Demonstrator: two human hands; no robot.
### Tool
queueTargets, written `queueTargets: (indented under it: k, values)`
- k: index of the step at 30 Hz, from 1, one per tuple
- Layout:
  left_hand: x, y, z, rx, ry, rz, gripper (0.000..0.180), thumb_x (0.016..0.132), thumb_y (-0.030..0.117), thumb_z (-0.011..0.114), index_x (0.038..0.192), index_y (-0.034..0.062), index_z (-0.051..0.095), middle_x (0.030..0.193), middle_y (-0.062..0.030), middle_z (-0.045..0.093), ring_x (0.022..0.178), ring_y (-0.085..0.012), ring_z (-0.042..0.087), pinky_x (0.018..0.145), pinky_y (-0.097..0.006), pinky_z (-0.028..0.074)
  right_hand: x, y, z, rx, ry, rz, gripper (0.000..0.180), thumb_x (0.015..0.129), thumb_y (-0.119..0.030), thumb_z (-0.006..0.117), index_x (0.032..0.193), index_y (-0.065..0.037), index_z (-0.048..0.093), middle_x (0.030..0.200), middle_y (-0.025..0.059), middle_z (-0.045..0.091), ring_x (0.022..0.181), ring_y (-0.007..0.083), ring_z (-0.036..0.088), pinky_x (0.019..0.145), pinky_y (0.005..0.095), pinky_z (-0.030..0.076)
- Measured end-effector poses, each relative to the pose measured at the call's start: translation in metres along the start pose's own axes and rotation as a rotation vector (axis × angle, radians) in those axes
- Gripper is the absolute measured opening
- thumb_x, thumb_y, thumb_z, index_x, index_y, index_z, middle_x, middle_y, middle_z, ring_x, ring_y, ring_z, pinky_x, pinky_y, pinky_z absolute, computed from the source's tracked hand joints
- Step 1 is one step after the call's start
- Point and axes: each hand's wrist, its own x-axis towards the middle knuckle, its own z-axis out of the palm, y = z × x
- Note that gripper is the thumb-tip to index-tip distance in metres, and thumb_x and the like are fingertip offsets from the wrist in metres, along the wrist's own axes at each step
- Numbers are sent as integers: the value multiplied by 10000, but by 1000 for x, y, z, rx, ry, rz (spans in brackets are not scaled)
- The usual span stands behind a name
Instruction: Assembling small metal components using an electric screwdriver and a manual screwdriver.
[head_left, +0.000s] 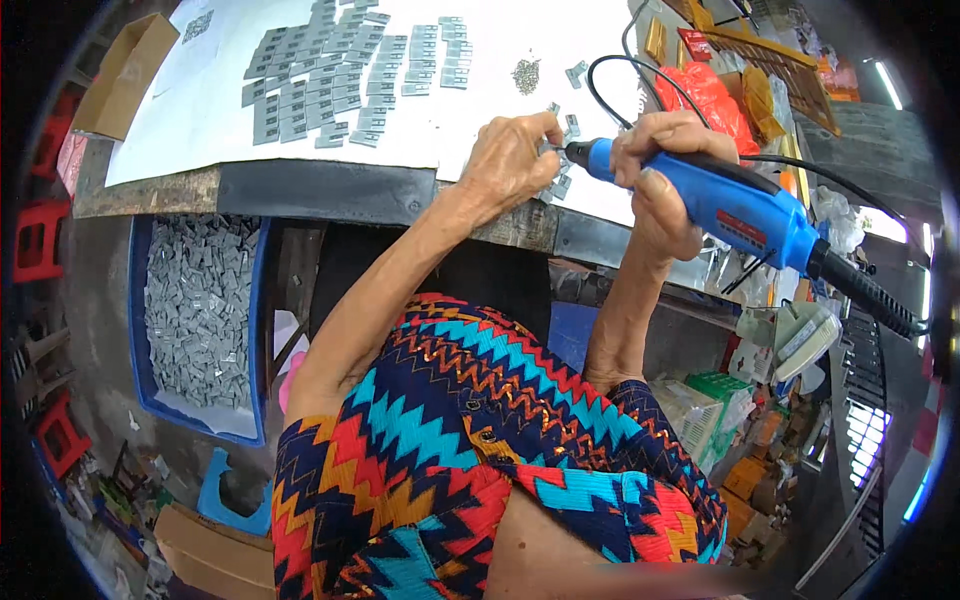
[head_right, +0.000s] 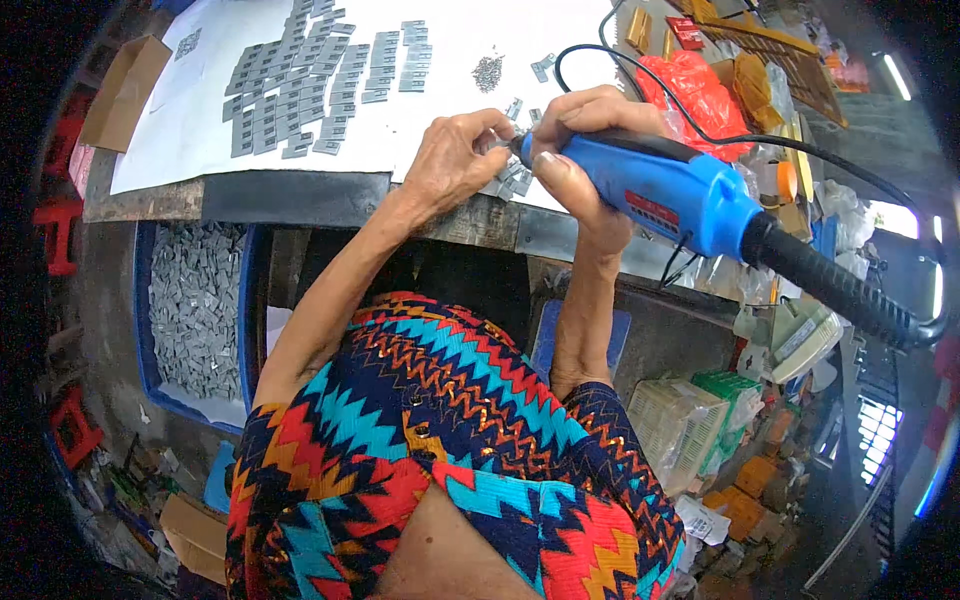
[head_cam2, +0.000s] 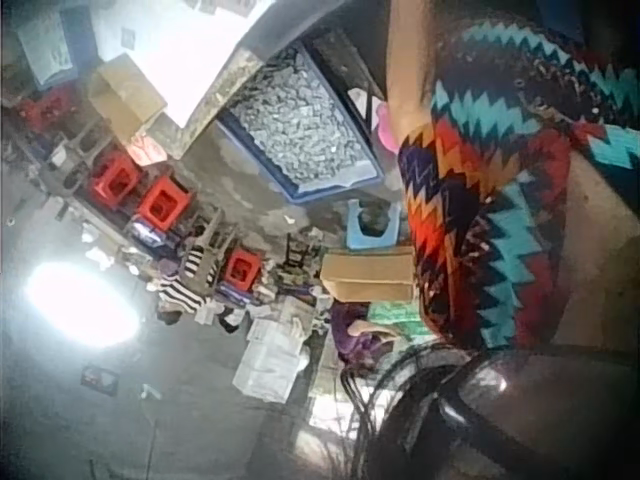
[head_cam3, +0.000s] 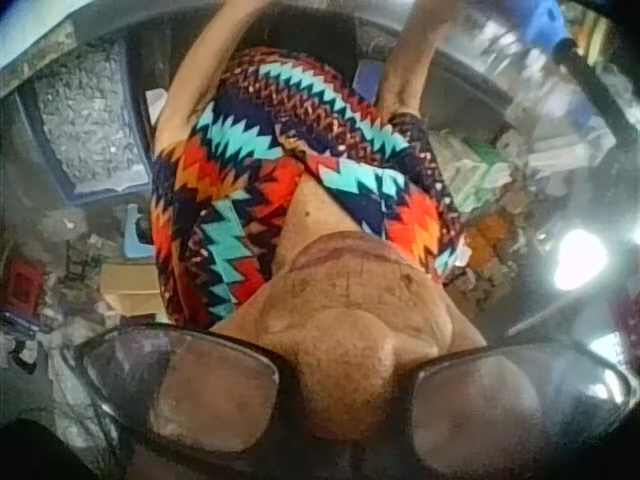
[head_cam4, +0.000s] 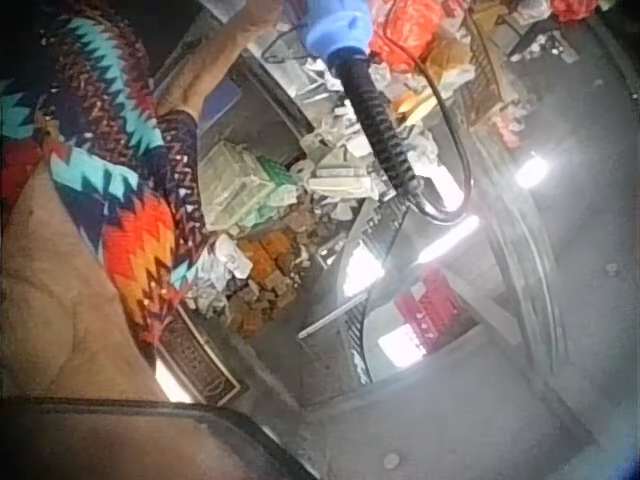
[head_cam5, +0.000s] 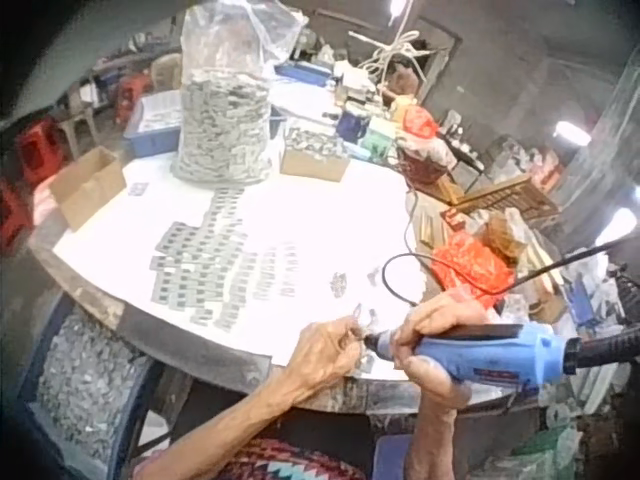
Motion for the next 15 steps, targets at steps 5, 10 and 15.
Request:
queueTargets:
  k: [5,10,15]
  values:
    - [0,5,-3,-111,57,-58,191,700,98,537,822,-24,619,627,-120,605,563,-149,567,529,-296,466,2,-10,9,56,64,12,357,656,16,658,967,-7,483,807,168,571,655,177,561,603,296,484]
    - [1,29,-6,-101,129,-6,170,705,87,531,790,-35,613,611,-113,598,561,-146,574,521,-291,467,12,-28,6,-8,1,-111,382,638,-10,673,968,8,481,799,191,570,565,170,542,525,284,477]
    - [-2,37,-2,-87,95,-75,153,715,87,548,786,-29,618,598,-81,588,547,-109,540,502,-256,448,9,-33,2,-23,-24,-94,396,639,-24,691,971,15,480,795,203,566,561,170,535,493,271,457]
